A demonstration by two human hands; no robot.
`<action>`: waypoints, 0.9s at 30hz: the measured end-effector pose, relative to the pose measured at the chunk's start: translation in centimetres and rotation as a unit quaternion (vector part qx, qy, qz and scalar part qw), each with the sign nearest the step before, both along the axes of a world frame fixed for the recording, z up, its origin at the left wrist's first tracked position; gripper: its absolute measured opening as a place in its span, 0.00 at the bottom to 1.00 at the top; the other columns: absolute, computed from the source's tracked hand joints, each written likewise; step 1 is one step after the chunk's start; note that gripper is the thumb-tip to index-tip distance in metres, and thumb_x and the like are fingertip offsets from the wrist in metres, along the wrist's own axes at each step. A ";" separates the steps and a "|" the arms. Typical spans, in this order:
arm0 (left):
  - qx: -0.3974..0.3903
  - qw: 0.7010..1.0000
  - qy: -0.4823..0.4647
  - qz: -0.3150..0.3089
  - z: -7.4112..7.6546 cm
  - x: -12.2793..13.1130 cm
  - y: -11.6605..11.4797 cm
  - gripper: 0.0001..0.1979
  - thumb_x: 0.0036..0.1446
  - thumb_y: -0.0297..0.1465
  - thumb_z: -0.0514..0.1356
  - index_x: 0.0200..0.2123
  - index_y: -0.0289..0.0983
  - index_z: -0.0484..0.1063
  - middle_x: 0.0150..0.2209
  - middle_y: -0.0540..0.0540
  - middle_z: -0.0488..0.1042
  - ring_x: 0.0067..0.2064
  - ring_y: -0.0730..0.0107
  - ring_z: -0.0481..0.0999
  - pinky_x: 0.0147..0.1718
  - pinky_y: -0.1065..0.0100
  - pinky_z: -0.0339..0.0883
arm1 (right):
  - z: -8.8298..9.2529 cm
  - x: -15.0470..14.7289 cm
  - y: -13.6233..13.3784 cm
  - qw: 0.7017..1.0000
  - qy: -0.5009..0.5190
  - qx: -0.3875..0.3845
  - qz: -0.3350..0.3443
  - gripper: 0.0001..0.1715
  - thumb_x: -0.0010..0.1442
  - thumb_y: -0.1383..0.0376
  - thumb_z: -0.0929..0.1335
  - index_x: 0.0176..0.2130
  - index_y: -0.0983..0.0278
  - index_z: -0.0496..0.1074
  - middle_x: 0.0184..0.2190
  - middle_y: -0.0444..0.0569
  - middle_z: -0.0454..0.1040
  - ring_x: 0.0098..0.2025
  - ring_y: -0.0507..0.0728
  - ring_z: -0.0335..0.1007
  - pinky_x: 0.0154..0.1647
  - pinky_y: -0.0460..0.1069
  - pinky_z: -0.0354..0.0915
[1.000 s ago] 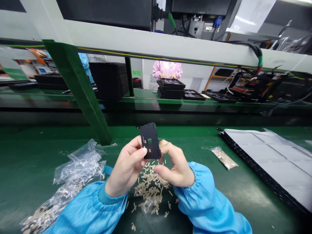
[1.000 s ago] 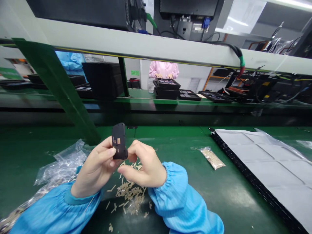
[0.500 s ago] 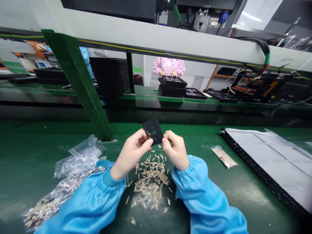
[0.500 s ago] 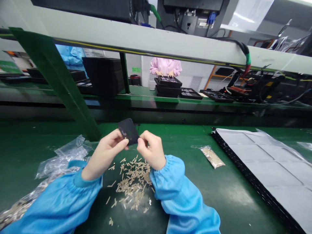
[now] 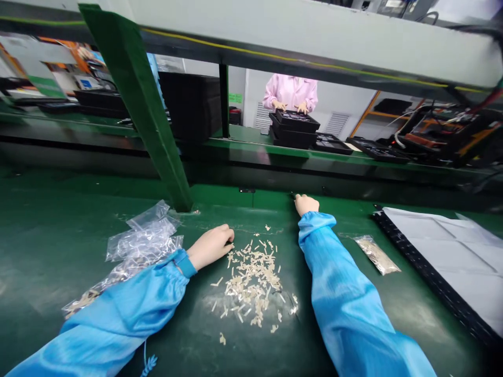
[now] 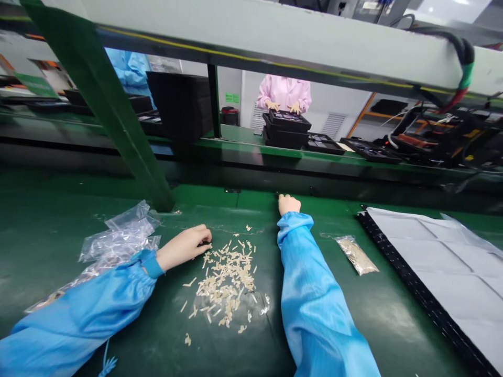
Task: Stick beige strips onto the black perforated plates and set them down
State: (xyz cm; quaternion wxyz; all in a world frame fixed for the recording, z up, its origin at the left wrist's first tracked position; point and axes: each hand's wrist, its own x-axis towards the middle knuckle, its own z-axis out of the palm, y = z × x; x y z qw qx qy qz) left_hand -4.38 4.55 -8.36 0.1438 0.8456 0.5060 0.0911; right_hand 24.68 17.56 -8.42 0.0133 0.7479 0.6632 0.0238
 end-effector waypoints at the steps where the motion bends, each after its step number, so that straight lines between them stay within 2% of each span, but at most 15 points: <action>1: 0.003 1.000 0.018 0.005 -0.2 0.4 -0.1 0.05 0.52 0.28 0.54 0.29 0.35 0.68 0.32 0.45 0.69 0.34 0.65 0.72 0.34 0.66 0.65 | 0.0 0.0 0.3 1.000 -0.004 -0.007 0.001 0.17 0.61 0.60 0.63 0.48 0.66 0.66 0.45 0.51 0.69 0.43 0.56 0.69 0.43 0.55 0.67; 5: 0.012 0.997 0.079 0.018 -0.2 1.6 -0.5 0.05 0.52 0.26 0.53 0.30 0.33 0.68 0.31 0.42 0.70 0.34 0.60 0.73 0.35 0.63 0.66 | 0.2 -0.9 0.4 1.000 0.004 -0.009 0.029 0.17 0.62 0.59 0.62 0.47 0.66 0.66 0.45 0.51 0.69 0.43 0.56 0.68 0.43 0.55 0.67; 8: 0.019 0.994 0.105 0.020 -0.3 2.3 -0.6 0.07 0.51 0.24 0.52 0.31 0.32 0.69 0.32 0.38 0.71 0.36 0.57 0.74 0.36 0.61 0.67 | 0.9 -2.1 -0.6 0.997 0.025 0.005 0.070 0.16 0.62 0.59 0.61 0.44 0.66 0.68 0.44 0.53 0.69 0.43 0.58 0.68 0.41 0.53 0.65; 14: 0.046 0.994 0.101 0.018 -0.6 2.2 -0.6 0.08 0.49 0.20 0.51 0.29 0.32 0.69 0.30 0.40 0.71 0.34 0.60 0.74 0.34 0.63 0.67 | 3.5 -5.0 -5.7 0.977 0.117 0.032 0.175 0.11 0.60 0.60 0.62 0.36 0.63 0.70 0.39 0.52 0.70 0.40 0.57 0.69 0.37 0.48 0.61; 16: 0.070 0.994 0.080 0.015 0.3 2.1 -0.5 0.08 0.51 0.20 0.51 0.28 0.34 0.68 0.29 0.43 0.70 0.33 0.64 0.74 0.33 0.66 0.67 | 4.3 -6.2 -7.9 0.960 0.167 0.035 0.221 0.10 0.60 0.60 0.62 0.33 0.63 0.69 0.35 0.48 0.71 0.38 0.55 0.69 0.37 0.47 0.61; 19: 0.124 0.992 0.031 0.010 3.3 2.5 -0.3 0.08 0.55 0.23 0.49 0.30 0.35 0.68 0.31 0.46 0.70 0.34 0.68 0.72 0.34 0.68 0.65 | 5.2 -8.0 -10.5 0.926 0.245 0.033 0.284 0.10 0.61 0.60 0.62 0.32 0.62 0.67 0.30 0.42 0.71 0.34 0.50 0.69 0.35 0.44 0.62; 21: 0.169 0.985 -0.013 0.007 5.7 3.2 -0.5 0.09 0.57 0.25 0.49 0.33 0.36 0.68 0.33 0.46 0.70 0.35 0.70 0.71 0.36 0.70 0.65 | 5.8 -8.8 -11.6 0.884 0.358 0.037 0.299 0.11 0.63 0.60 0.58 0.34 0.62 0.64 0.28 0.41 0.71 0.30 0.48 0.69 0.32 0.43 0.64; 23: 0.237 0.966 -0.101 -0.008 7.5 4.0 -1.1 0.08 0.58 0.25 0.49 0.32 0.36 0.68 0.33 0.47 0.70 0.35 0.71 0.70 0.36 0.71 0.64 | 6.4 -9.2 -12.3 0.789 0.542 0.035 0.288 0.12 0.63 0.59 0.58 0.33 0.63 0.62 0.25 0.41 0.69 0.27 0.48 0.68 0.30 0.44 0.65; 25: 0.309 0.933 -0.182 -0.034 8.5 4.6 -1.7 0.08 0.57 0.25 0.51 0.31 0.36 0.68 0.31 0.47 0.71 0.35 0.71 0.70 0.35 0.70 0.64 | 7.0 -9.3 -12.9 0.680 0.678 0.025 0.277 0.12 0.60 0.58 0.61 0.31 0.64 0.63 0.24 0.41 0.68 0.25 0.48 0.67 0.29 0.45 0.65; 27: 0.364 0.904 -0.217 -0.055 8.7 5.1 -2.2 0.07 0.56 0.23 0.52 0.30 0.37 0.68 0.30 0.47 0.72 0.34 0.70 0.70 0.34 0.69 0.64 | 7.5 -9.2 -13.5 0.621 0.732 0.018 0.281 0.11 0.58 0.58 0.64 0.31 0.64 0.65 0.23 0.41 0.68 0.25 0.48 0.66 0.29 0.45 0.65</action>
